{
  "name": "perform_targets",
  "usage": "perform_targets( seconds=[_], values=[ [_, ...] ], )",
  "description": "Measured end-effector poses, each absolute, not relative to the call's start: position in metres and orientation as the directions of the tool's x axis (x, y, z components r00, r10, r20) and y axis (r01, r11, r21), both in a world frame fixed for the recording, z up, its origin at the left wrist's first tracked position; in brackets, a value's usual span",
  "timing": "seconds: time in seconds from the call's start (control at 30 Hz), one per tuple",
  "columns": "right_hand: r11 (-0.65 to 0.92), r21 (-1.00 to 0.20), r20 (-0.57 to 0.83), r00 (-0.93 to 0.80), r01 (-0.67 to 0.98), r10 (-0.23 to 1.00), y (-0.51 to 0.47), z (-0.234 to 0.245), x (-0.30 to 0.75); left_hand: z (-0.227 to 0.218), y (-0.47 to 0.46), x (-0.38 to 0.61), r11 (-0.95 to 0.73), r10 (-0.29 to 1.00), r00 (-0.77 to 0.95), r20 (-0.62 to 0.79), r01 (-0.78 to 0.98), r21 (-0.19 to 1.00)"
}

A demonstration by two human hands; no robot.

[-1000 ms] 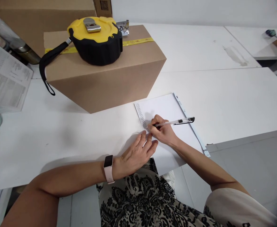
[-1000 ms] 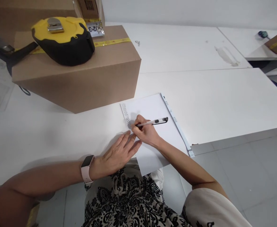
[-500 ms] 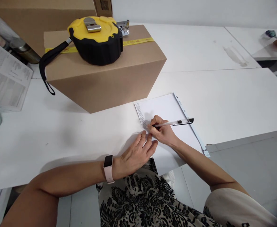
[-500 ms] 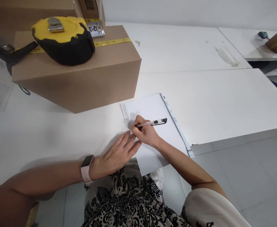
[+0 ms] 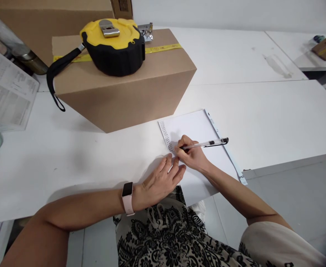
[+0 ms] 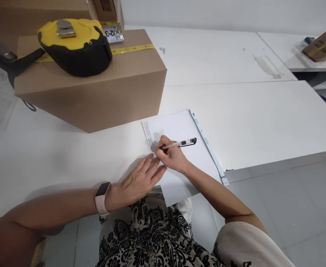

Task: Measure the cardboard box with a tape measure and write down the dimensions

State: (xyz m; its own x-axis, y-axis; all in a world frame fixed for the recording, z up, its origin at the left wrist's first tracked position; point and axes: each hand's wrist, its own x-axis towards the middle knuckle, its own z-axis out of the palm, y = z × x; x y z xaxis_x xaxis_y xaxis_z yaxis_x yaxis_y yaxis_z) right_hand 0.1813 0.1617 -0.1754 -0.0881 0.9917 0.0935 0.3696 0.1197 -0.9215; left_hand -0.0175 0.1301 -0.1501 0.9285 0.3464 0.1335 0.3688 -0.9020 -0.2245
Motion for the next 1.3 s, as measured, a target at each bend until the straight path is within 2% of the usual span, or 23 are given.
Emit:
perform_targets(
  seconds=[0.63, 1.0, 1.3],
  values=[
    [0.115, -0.904, 0.105, -0.049, 0.411, 0.993, 0.1621, -0.1765, 0.1816, -0.1471, 0.1287, -0.0188, -0.898, 0.365, 0.922, 0.129, 0.385, -0.214],
    [0.132, -0.921, 0.11, -0.082, 0.366, 0.991, 0.1623, -0.1763, 0.1829, -0.1472, 0.1299, -0.0177, -0.908, 0.351, 0.926, 0.137, 0.372, -0.19],
    [0.11, -0.931, 0.095, -0.06, 0.347, 0.994, 0.1628, -0.1761, 0.1825, -0.1457, 0.1295, -0.0182, -0.895, 0.355, 0.925, 0.136, 0.379, -0.237]
  ],
)
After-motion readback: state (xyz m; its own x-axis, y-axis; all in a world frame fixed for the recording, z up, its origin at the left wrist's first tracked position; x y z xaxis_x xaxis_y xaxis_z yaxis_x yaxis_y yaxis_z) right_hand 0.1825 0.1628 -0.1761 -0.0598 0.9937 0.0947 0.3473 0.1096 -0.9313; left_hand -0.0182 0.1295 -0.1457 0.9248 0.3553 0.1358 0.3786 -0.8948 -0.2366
